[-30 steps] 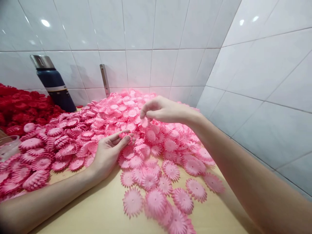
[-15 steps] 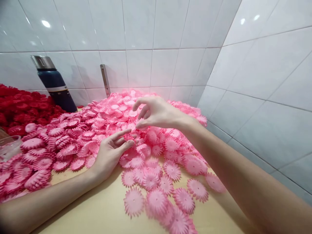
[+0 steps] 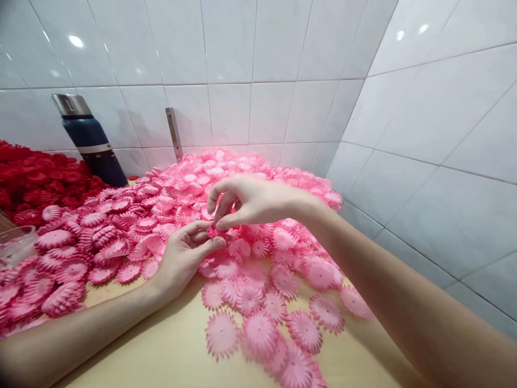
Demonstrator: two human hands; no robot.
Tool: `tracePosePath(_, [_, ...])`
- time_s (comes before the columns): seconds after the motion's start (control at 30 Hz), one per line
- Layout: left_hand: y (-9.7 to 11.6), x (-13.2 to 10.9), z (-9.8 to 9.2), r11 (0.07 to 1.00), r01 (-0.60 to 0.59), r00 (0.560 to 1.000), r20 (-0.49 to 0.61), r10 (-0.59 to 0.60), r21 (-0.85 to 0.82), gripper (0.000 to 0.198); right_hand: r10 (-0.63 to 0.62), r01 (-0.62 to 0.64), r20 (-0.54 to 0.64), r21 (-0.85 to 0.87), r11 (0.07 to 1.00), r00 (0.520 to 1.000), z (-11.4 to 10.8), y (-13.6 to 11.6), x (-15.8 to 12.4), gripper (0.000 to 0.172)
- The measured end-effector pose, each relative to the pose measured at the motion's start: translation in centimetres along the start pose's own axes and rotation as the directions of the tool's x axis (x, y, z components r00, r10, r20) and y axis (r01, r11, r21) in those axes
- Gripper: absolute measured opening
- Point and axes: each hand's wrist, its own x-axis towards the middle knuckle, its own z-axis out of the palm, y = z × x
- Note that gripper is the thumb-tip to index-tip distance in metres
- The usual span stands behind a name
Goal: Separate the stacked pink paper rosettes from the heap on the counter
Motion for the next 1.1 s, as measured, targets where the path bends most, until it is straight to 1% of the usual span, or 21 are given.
tracePosePath(0.07, [-0.1,0.0,0.0,1.000,0.003,1.000,0.005,-0.003,0.003,0.029,0.020,-0.020,0.022,-0.014,1.000,1.000,0.2,0.0,0.1,0.017])
tracePosePath(0.17, [-0.1,0.0,-0.1,1.000,0.005,1.000,0.003,-0.005,0.008,0.030,0.034,-0.034,0.025,-0.011,0.999,0.999,0.4,0.1,0.2,0.014])
tracePosePath(0.37, [0.1,0.1,0.0,1.000,-0.002,1.000,-0.002,0.002,0.009,0.027,0.007,-0.008,0.014,0.020,1.000,1.000,0.6,0.1,0.2,0.008])
tracePosePath(0.6, [-0.1,0.1,0.1,0.999,-0.027,0.999,-0.035,0.028,0.040,0.024,-0.017,0.017,-0.006,0.048,0.999,1.000,0.6,0.4,0.4,0.014])
tracePosePath(0.73, [0.1,0.2,0.3,1.000,-0.022,0.997,-0.075,0.023,0.009,0.023,0.000,0.002,-0.037,0.056,0.998,0.999,0.4,0.9,0.3,0.014])
tracePosePath(0.83, [0.3,0.2,0.4,1.000,-0.015,0.996,-0.085,0.014,-0.019,0.022,0.002,0.001,-0.043,0.069,0.998,0.999,0.4,1.0,0.4,0.014])
tracePosePath(1.0, [0.3,0.1,0.3,1.000,-0.020,0.997,-0.072,0.019,-0.013,0.019,0.012,-0.010,-0.021,0.101,0.995,1.000,0.4,0.9,0.4,0.010])
tracePosePath(1.1, [0.2,0.1,0.3,1.000,-0.021,0.999,-0.047,0.021,-0.008,0.018,0.024,-0.026,0.018,0.126,0.992,1.000,0.2,1.2,0.3,0.013])
